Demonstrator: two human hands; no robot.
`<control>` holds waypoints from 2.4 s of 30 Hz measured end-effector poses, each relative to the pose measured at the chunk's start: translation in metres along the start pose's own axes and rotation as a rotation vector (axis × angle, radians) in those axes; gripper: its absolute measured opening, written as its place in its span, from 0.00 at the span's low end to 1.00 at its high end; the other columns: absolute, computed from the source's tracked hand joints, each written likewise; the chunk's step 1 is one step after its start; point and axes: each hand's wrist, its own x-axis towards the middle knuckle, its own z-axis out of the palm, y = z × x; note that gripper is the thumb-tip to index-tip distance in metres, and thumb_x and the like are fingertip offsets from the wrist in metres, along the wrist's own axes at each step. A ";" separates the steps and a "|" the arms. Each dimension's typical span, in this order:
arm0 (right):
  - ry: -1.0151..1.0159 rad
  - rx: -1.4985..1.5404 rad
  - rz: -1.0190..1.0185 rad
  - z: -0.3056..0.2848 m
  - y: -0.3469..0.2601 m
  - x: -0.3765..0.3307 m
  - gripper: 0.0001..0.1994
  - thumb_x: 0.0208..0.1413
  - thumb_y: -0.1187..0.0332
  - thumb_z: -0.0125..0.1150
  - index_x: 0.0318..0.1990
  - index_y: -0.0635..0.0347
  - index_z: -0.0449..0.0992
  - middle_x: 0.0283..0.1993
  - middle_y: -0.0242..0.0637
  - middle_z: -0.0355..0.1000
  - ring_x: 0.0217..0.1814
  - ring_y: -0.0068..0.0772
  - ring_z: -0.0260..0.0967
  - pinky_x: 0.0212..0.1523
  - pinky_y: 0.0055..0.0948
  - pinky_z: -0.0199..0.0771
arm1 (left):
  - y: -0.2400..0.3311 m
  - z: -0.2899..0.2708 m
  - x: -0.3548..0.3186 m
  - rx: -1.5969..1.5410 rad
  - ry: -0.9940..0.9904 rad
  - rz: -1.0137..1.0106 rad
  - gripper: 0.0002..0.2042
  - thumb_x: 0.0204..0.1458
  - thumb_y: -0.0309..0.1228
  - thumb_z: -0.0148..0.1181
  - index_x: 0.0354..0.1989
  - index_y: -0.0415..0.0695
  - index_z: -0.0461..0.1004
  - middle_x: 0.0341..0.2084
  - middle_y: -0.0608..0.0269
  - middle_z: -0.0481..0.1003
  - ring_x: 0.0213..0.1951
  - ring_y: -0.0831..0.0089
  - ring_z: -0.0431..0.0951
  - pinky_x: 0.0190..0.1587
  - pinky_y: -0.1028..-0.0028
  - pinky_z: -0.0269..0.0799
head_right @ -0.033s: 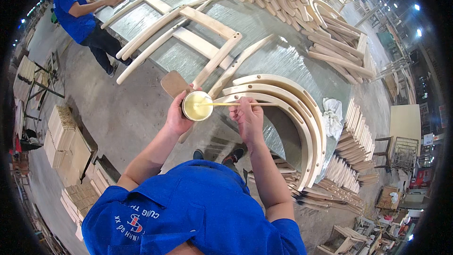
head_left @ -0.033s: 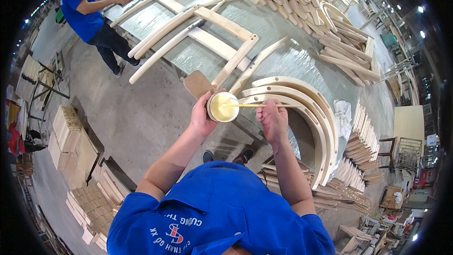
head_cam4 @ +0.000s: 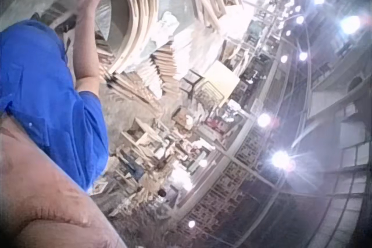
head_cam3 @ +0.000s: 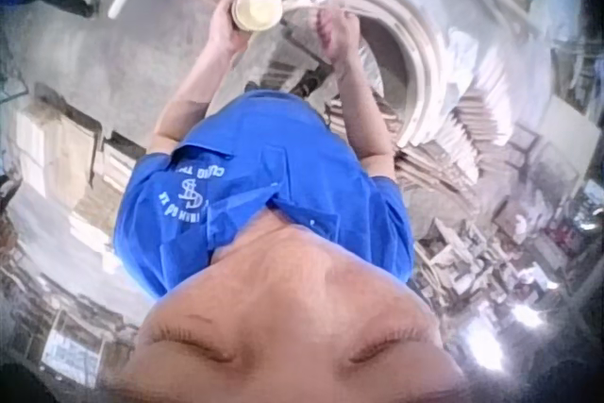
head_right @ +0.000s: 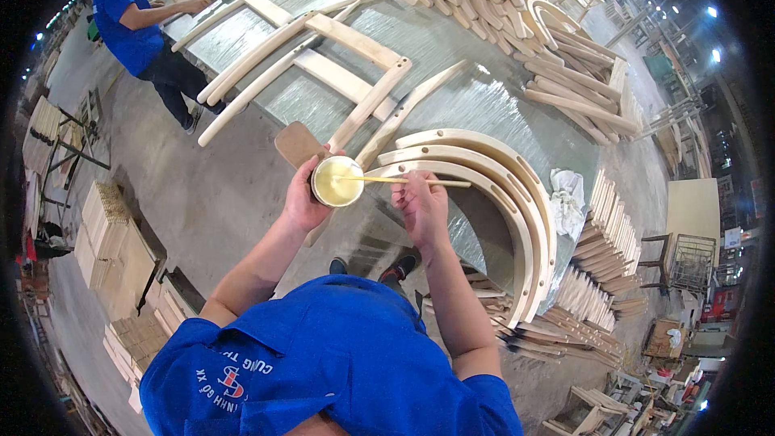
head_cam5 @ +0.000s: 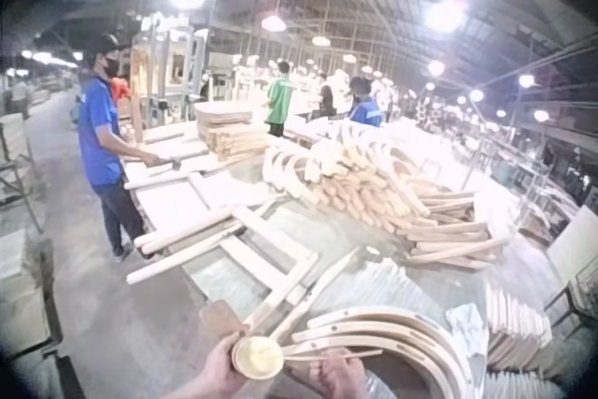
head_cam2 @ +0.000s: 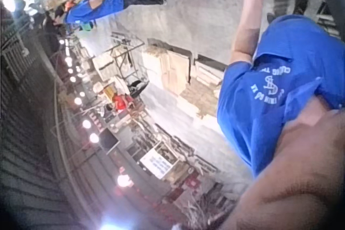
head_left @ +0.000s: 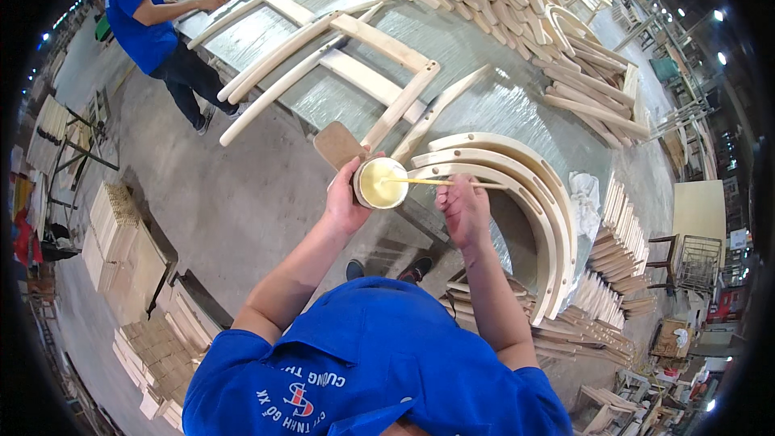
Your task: The person applies glue to the holes of wooden chair parts using a small brush and a container. They handle chair frames and curved backrest pieces one at a time, applying glue to specific joints before placing the parts on the table.
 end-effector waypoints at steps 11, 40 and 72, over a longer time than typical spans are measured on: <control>0.211 0.308 0.148 -0.048 -0.005 0.027 0.08 0.59 0.63 0.54 0.32 0.56 0.67 0.27 0.35 0.68 0.25 0.25 0.65 0.25 0.25 0.68 | -0.050 0.048 0.047 0.092 0.034 0.046 0.19 0.61 0.40 0.36 0.58 0.50 0.60 0.54 0.59 0.68 0.56 0.64 0.67 0.58 0.57 0.63; -0.158 -1.470 -0.522 -0.068 -0.109 0.153 0.10 0.54 0.67 0.53 0.29 0.66 0.65 0.23 0.53 0.67 0.31 0.58 0.66 0.31 0.45 0.65 | -0.058 -0.011 0.018 -0.051 0.175 0.002 0.17 0.58 0.41 0.37 0.52 0.49 0.63 0.53 0.55 0.65 0.53 0.52 0.68 0.50 0.39 0.66; -0.178 -0.689 -0.166 -0.008 -0.088 0.060 0.08 0.58 0.67 0.55 0.31 0.61 0.69 0.24 0.33 0.70 0.24 0.20 0.65 0.28 0.21 0.67 | -0.045 0.057 0.037 0.146 0.025 0.106 0.19 0.59 0.41 0.39 0.57 0.51 0.61 0.51 0.61 0.70 0.54 0.66 0.69 0.55 0.62 0.64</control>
